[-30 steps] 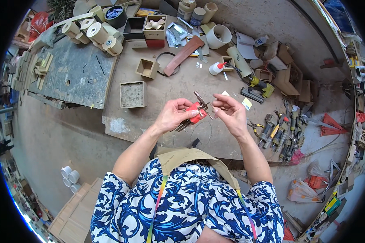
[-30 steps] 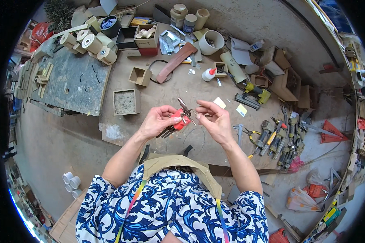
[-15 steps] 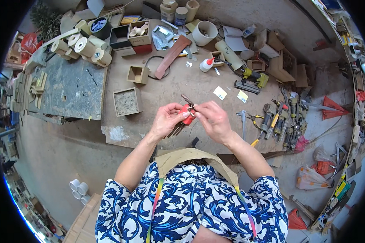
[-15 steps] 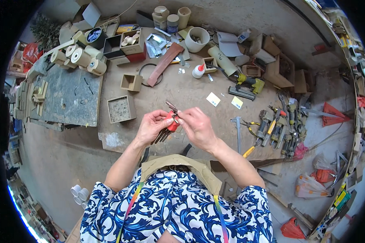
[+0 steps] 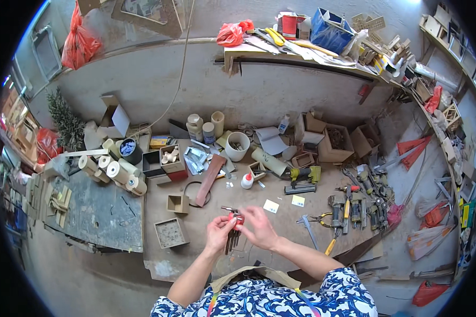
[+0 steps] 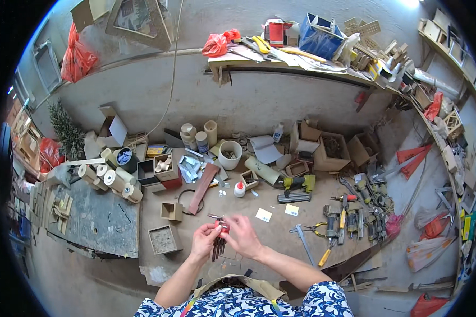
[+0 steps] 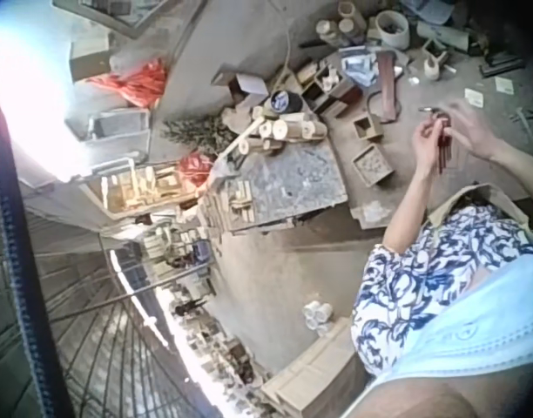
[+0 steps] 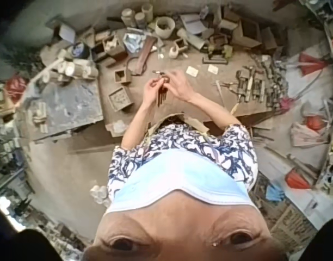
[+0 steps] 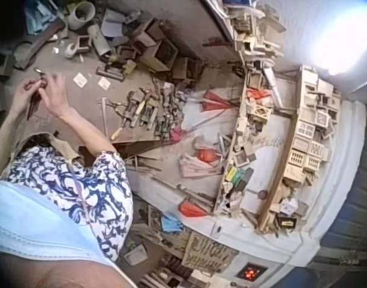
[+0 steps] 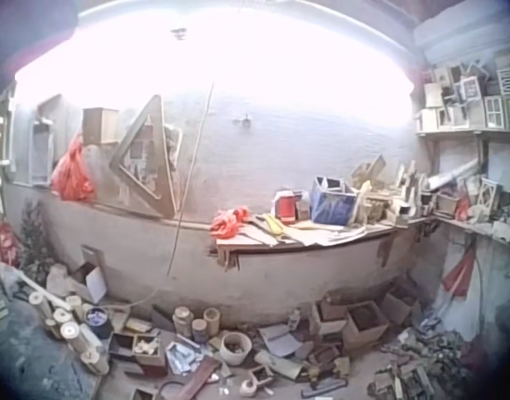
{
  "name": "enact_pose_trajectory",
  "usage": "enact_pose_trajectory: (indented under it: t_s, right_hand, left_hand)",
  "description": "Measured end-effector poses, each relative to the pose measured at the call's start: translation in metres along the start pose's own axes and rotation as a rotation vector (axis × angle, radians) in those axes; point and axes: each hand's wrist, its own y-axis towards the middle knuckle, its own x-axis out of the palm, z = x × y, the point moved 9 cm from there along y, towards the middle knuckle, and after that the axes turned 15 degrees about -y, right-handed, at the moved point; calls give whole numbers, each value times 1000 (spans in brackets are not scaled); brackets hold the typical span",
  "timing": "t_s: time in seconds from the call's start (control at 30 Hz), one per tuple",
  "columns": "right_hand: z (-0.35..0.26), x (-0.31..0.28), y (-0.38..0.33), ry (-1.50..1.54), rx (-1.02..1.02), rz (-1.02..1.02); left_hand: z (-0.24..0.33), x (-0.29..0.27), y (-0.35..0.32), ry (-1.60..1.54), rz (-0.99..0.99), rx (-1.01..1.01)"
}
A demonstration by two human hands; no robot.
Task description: Assemble small components using tools at a workbench in a workshop.
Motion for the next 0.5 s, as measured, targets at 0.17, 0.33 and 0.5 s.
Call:
enact_pose_trajectory:
  t_s: [0.17,0.33,0.5]
  right_hand:
    - [42,15,-12,613,572,96]
    - [24,29,4,1140,547,-168]
    - [16,-33,46,1050,424,-47]
  left_hand:
    - [36,23,19,-19,36,106]
    - [77,72,27,-112,-27,164]
    - [135,134,32,-98,-141,299]
